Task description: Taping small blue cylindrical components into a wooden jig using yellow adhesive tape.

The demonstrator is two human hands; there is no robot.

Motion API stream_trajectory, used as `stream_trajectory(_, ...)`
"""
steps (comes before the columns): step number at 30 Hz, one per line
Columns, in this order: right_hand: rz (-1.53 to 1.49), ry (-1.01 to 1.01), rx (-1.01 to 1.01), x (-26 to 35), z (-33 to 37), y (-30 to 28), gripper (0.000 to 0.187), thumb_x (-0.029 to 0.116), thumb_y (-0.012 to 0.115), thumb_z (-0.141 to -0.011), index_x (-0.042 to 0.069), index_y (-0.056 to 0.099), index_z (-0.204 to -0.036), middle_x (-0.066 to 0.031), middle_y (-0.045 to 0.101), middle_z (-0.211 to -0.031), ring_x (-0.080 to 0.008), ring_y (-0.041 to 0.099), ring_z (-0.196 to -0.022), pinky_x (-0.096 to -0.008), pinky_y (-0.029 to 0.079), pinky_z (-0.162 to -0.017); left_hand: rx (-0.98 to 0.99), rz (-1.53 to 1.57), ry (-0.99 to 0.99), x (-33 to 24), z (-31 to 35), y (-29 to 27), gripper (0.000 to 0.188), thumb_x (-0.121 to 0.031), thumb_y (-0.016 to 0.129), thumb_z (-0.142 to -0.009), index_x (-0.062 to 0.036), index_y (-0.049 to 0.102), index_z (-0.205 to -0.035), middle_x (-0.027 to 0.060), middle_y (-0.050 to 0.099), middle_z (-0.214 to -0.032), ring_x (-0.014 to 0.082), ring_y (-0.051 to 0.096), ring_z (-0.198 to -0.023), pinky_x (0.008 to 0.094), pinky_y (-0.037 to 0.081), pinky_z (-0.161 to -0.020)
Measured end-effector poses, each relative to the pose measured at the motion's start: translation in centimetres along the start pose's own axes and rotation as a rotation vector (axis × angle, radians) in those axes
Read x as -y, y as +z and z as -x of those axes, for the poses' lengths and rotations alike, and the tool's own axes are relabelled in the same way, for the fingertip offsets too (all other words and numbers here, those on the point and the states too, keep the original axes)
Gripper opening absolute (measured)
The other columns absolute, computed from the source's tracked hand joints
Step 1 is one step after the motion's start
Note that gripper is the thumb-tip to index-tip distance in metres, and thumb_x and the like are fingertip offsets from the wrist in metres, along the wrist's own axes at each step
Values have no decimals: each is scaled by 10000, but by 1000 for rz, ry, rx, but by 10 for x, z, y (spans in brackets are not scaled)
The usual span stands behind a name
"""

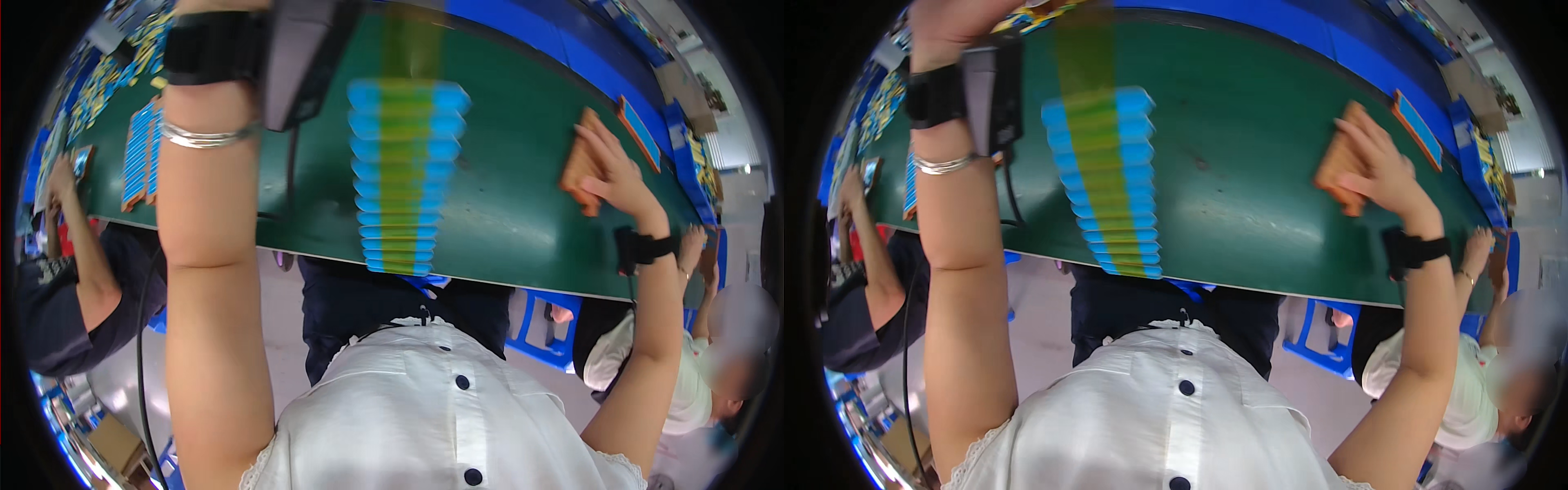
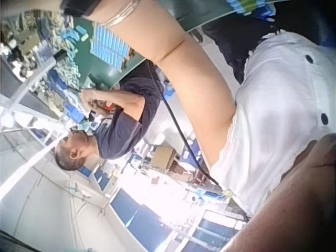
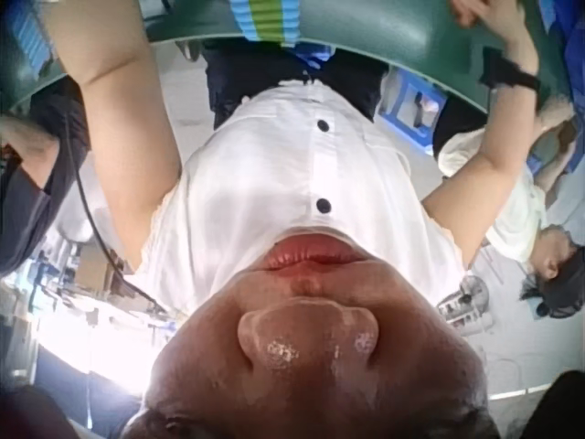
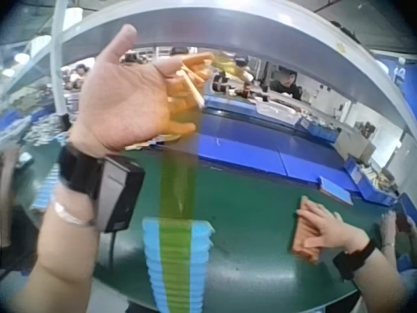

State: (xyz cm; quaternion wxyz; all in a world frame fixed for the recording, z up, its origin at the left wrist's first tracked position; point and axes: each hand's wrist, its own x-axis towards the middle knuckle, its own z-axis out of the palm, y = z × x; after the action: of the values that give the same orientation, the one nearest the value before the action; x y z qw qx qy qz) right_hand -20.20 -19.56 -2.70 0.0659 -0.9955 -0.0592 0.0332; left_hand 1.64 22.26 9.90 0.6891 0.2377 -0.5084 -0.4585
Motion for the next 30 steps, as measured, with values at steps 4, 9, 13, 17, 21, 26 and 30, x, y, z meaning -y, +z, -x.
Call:
stream_trajectory(4, -68, 205, 165, -73, -3, -20, 806, 356, 804, -763, 114, 466, -1453, -185, 411, -1509, -349, 375, -1410, -430, 331, -1127, 194, 129, -23, 10, 4, -18, 951, -748, 319, -922, 69, 456, -1389, 171, 614, -1276, 276, 560, -1183, 491, 423, -969)
stream_trajectory(9, -360, -308, -51, 173, -133, 9, 522, 177, 636, -940, 2, 469, -1402, -179, 574, -1347, -256, 533, -1268, -353, 415, -1052, -405, -42, -38, 60, -12, 37, 947, -828, 179, -889, -45, 679, -1072, 32, 607, -1066, 187, 449, -1032, 400, 294, -934)
stream_trajectory(13, -597, -493, 84, 315, -170, 32, 552, 228, 630, -939, 6, 383, -1380, -183, 578, -1285, -272, 559, -1208, -376, 469, -960, -552, -115, -19, 82, -35, 60, 915, -758, 287, -932, 65, 562, -1222, 181, 534, -1270, 316, 328, -1273, 587, 144, -1136)
stream_trajectory(17, -257, -633, 31, 343, -202, 43, 716, 303, 771, -821, 22, 384, -1353, -218, 606, -1210, -337, 601, -1112, -410, 498, -893, -606, -152, -16, 74, -39, 62, 932, -771, 283, -925, 71, 574, -1199, 167, 514, -1299, 312, 357, -1246, 600, 167, -1121)
stream_trajectory(21, -699, -563, 89, 324, -229, 80, 778, 299, 839, -741, 43, 401, -1330, -216, 650, -1084, -373, 644, -987, -415, 523, -837, -661, -185, 17, 68, -35, 64, 930, -773, 278, -924, 64, 581, -1191, 154, 529, -1292, 298, 392, -1207, 607, 205, -1096)
stream_trajectory(26, -979, -611, 120, 302, -203, 65, 582, 255, 784, -805, 43, 464, -1242, -166, 656, -1010, -317, 654, -930, -387, 521, -795, -634, -187, -18, 67, -32, 58, 916, -766, 274, -930, 52, 593, -1192, 138, 577, -1242, 280, 421, -1169, 601, 238, -1072)
stream_trajectory(30, -1187, -710, -18, 270, -148, 29, 402, 235, 736, -856, 43, 517, -1134, -108, 653, -938, -248, 653, -877, -361, 511, -753, -593, -127, -90, 63, -35, 69, 895, -785, 249, -911, -3, 640, -1104, 76, 613, -1108, 226, 480, -1067, 475, 286, -1001)
